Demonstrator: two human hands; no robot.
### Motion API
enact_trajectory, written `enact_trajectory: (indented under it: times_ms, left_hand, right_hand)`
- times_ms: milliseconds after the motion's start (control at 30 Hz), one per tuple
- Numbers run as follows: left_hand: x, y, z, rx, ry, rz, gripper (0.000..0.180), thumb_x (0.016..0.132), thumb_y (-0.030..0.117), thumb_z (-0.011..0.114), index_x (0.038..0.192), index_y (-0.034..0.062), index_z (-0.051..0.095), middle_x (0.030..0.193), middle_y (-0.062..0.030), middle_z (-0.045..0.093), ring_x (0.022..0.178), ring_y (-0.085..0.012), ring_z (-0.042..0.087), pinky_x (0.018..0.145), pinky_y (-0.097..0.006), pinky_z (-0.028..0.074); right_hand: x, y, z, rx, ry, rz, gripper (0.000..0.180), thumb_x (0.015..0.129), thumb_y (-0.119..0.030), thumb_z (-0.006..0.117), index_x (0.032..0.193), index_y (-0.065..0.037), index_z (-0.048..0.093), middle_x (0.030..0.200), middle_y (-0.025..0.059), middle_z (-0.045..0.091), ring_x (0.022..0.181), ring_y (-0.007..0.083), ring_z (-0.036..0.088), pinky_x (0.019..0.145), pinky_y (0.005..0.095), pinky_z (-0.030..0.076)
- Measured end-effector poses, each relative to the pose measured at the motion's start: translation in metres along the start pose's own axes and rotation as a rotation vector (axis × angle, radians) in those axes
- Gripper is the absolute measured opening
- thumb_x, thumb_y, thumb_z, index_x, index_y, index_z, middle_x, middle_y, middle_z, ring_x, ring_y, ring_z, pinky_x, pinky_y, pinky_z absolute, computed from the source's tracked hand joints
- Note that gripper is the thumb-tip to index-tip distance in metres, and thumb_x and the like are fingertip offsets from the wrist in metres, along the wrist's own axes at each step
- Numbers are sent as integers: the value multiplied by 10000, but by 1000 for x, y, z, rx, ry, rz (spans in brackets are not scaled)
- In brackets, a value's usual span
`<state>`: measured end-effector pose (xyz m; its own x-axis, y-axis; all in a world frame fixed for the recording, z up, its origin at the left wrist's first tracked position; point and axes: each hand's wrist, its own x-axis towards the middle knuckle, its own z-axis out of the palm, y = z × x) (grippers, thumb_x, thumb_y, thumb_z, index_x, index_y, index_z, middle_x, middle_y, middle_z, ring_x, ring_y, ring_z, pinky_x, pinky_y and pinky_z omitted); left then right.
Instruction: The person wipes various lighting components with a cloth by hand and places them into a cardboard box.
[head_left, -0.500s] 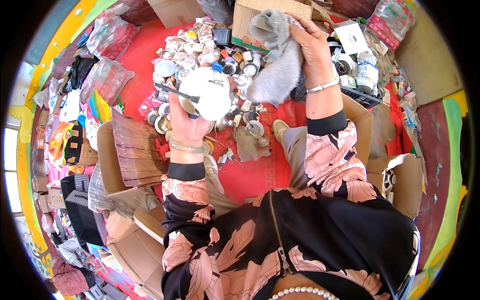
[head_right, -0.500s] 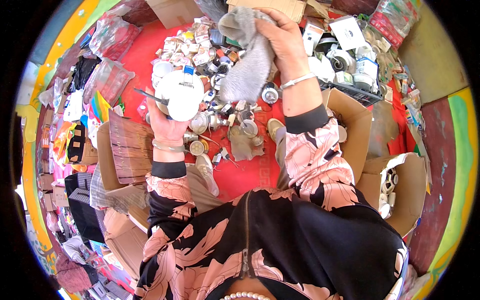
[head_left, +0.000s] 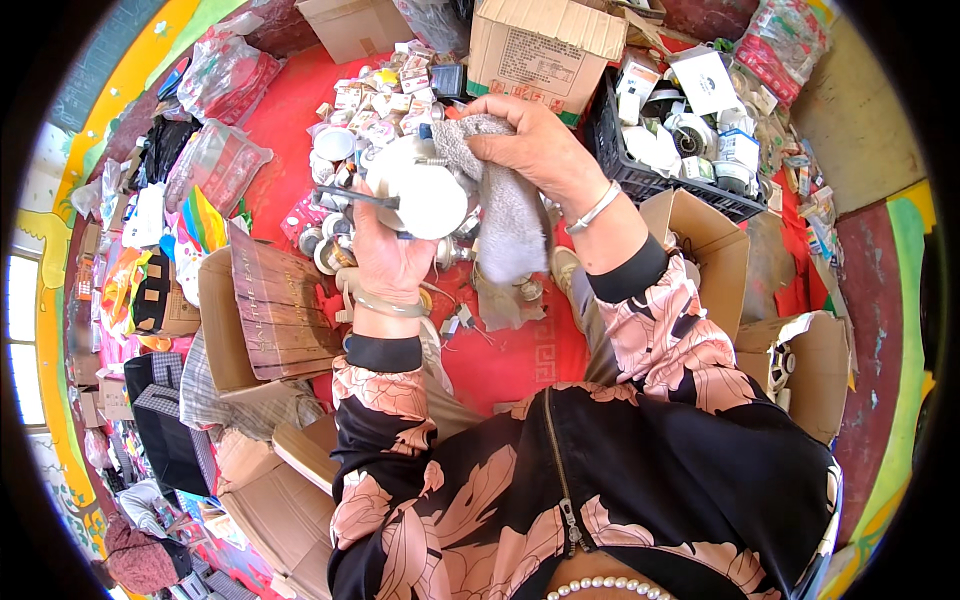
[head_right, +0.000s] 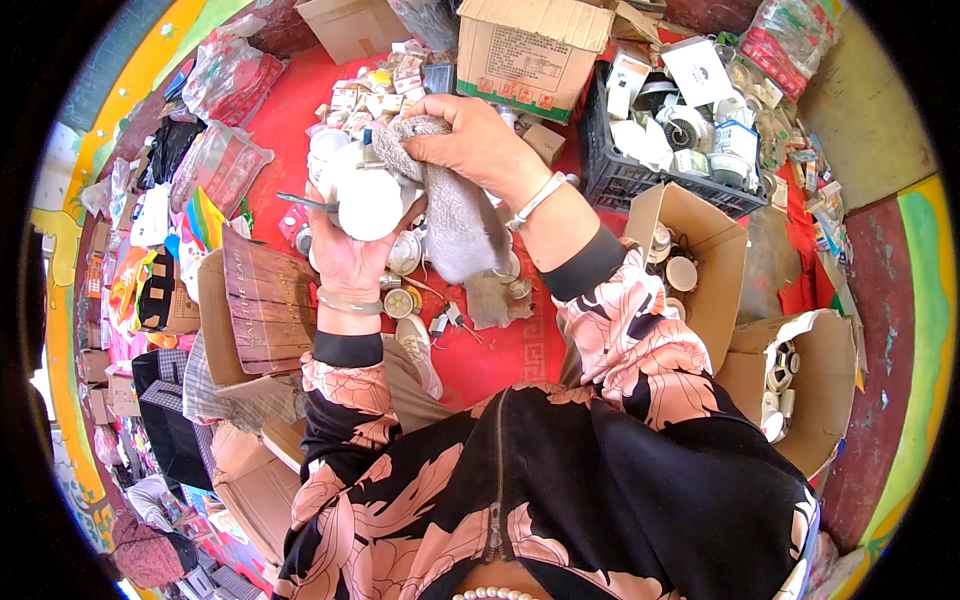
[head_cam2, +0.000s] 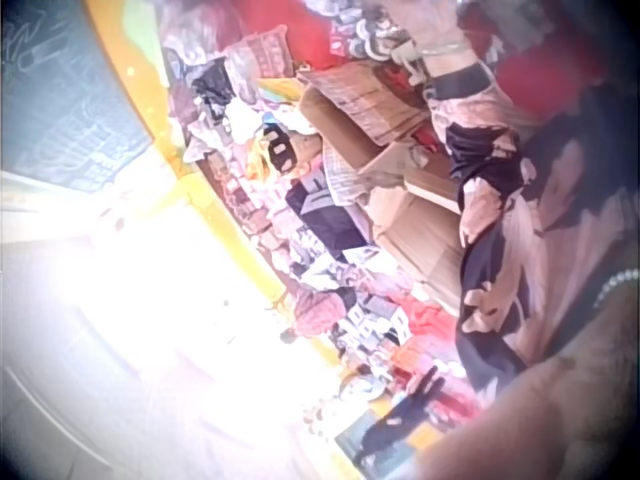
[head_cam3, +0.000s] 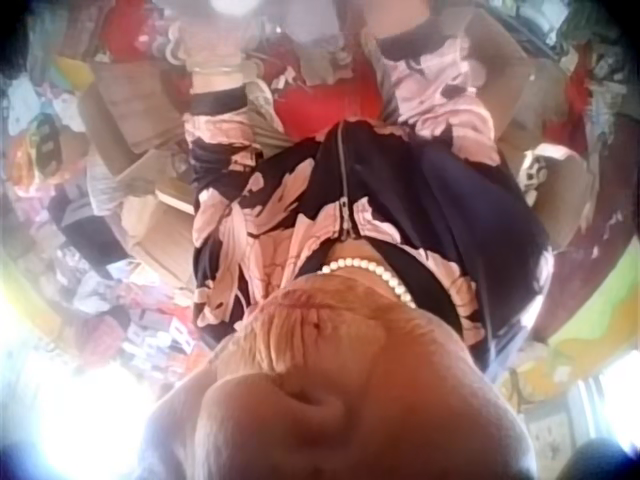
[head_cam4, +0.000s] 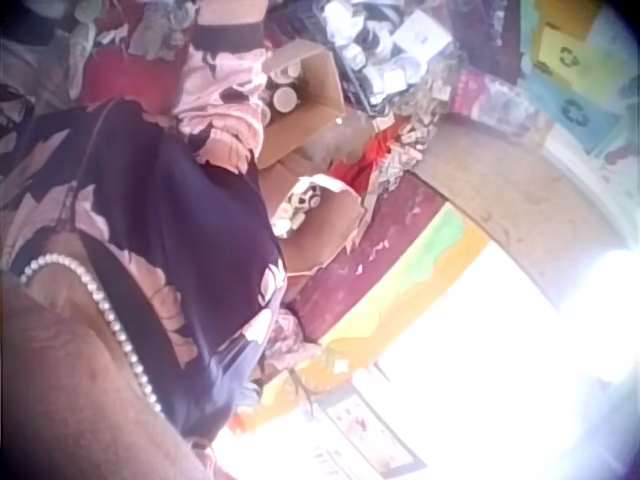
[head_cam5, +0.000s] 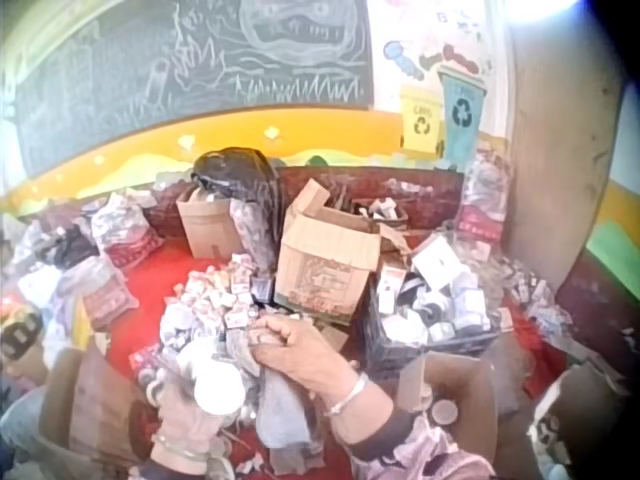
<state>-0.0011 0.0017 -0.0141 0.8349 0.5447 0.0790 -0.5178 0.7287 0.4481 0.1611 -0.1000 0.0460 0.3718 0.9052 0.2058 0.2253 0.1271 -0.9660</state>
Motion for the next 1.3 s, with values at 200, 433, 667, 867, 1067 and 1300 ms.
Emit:
enact_trajectory:
  times_ms: [200,433,667,867,1067,1300]
  left_hand:
    - [2,5,-7,312,20,45,483,904,347,496,1265,36,418,1177,-83,542,1048,-247,555,923,-428,441]
    - [1,-6,-7,375,57,24,219,890,170,558,1040,13,589,978,-62,623,900,-163,592,782,-326,490]
    - [2,6,-24,1083,1,171,441,925,420,432,872,13,596,699,-23,577,635,-95,553,552,-230,457]
    - [-9,10,-17,1265,14,359,467,917,435,431,814,13,603,642,-9,541,588,-96,513,504,-286,418]
    - [-9,9,-27,972,99,342,440,917,402,454,956,-15,587,821,-56,604,721,-132,583,606,-286,473]
    - [0,17,3,1034,380,531,544,942,442,364,1022,-57,567,945,-111,616,901,-207,585,759,-326,468]
  right_hand:
    - [1,8,-8,-214,14,-27,245,723,-93,636,954,-27,585,765,-17,564,716,59,505,648,214,424]
    - [-2,-2,-2,-186,60,-77,259,692,-89,637,938,-27,584,818,7,582,794,92,532,728,242,437]
    - [-1,-1,-13,-161,-233,-54,264,708,-89,643,957,-9,607,901,26,596,845,88,514,789,231,413]
    - [-4,-4,-7,-2,-279,-88,296,683,-47,646,976,-9,621,873,21,600,829,94,532,765,234,416]
    - [2,1,-10,-151,-276,-155,377,629,9,610,1004,-25,625,909,32,608,860,125,547,818,255,413]
    - [7,15,-27,-574,325,-143,366,677,-222,644,1011,-75,614,903,159,642,821,266,633,749,316,486]
